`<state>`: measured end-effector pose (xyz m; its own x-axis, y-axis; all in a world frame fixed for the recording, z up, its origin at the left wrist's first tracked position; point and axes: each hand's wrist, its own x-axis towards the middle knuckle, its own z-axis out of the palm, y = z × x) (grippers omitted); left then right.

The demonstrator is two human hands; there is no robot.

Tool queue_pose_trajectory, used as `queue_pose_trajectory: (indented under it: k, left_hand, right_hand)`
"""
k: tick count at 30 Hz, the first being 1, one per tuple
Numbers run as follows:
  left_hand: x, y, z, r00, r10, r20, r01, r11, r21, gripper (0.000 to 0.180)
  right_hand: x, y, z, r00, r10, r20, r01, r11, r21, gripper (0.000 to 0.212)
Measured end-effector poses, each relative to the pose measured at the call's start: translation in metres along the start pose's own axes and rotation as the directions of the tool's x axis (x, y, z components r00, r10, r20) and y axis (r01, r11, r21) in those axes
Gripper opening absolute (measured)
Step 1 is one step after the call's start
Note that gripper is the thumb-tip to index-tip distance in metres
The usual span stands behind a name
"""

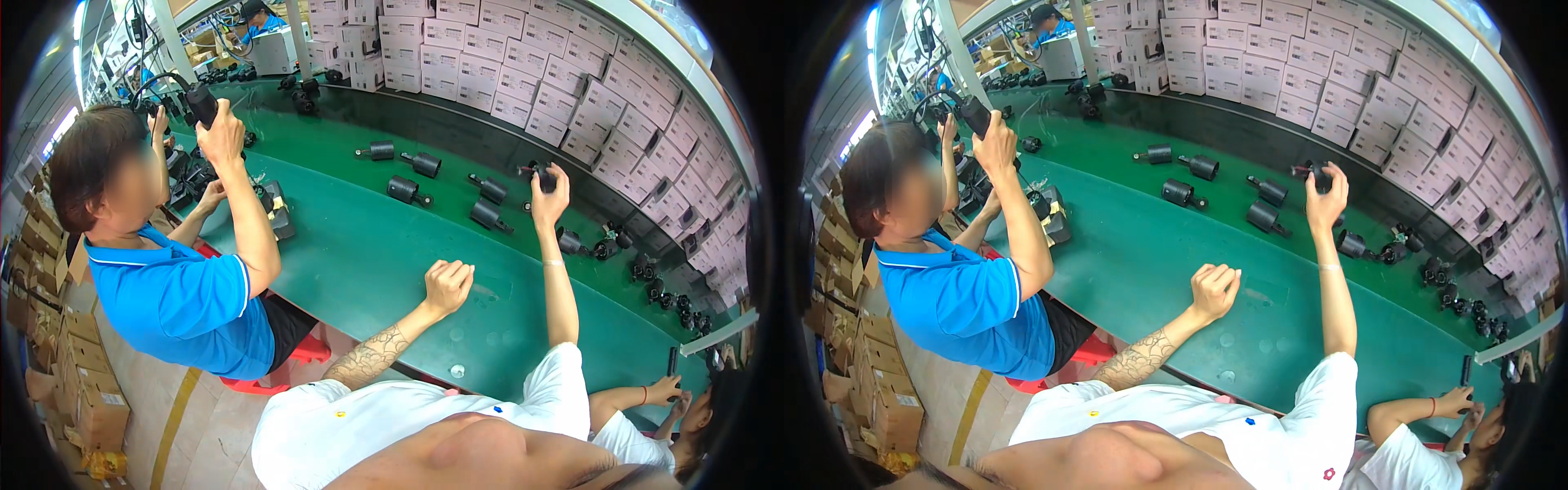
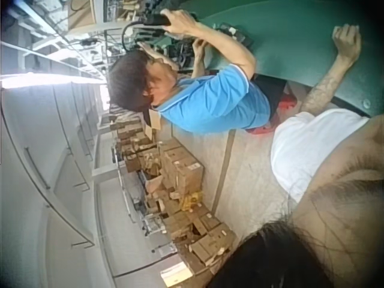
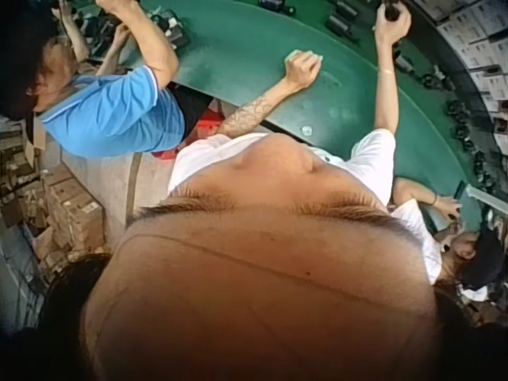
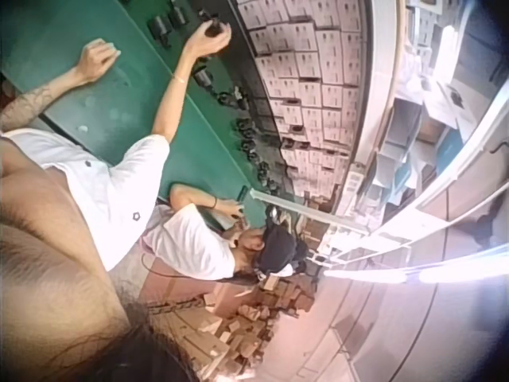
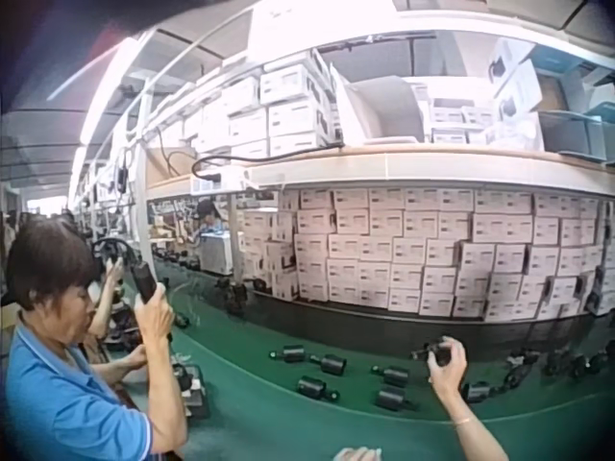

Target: The person assembles electronic devices by picking up cylindrical housings and circuit board components from a conveyor belt, connecting the wiring, and inserting the circuit boards into the housings by hand.

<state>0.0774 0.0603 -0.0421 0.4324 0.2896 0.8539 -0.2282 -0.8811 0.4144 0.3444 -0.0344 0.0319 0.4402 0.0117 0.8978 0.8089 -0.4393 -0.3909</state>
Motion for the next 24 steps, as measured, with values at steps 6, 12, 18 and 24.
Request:
queue_pose_trajectory:
  k: [6,12,18,24]
  left_hand:
    - [0.016,0.018,-0.024,0.933,-0.356,0.048,0.345,0.852,-0.394,0.018]
    - [0.040,0.099,-0.075,0.812,-0.532,0.240,0.492,0.403,-0.772,0.011]
    - [0.046,0.127,-0.084,0.912,-0.221,0.344,0.409,0.507,-0.758,0.011]
    - [0.044,0.141,-0.084,0.907,-0.202,0.370,0.421,0.471,-0.775,0.023]
  right_hand:
    - [-0.049,-0.123,-0.119,0.981,0.077,0.177,-0.104,0.983,0.150,0.032]
    - [-0.098,-0.165,-0.205,0.970,0.109,0.218,-0.125,0.990,0.059,0.035]
    - [-0.120,-0.176,-0.246,0.943,0.307,0.128,-0.312,0.950,0.021,0.035]
    - [-0.130,-0.177,-0.251,0.891,0.450,0.060,-0.454,0.882,0.125,0.034]
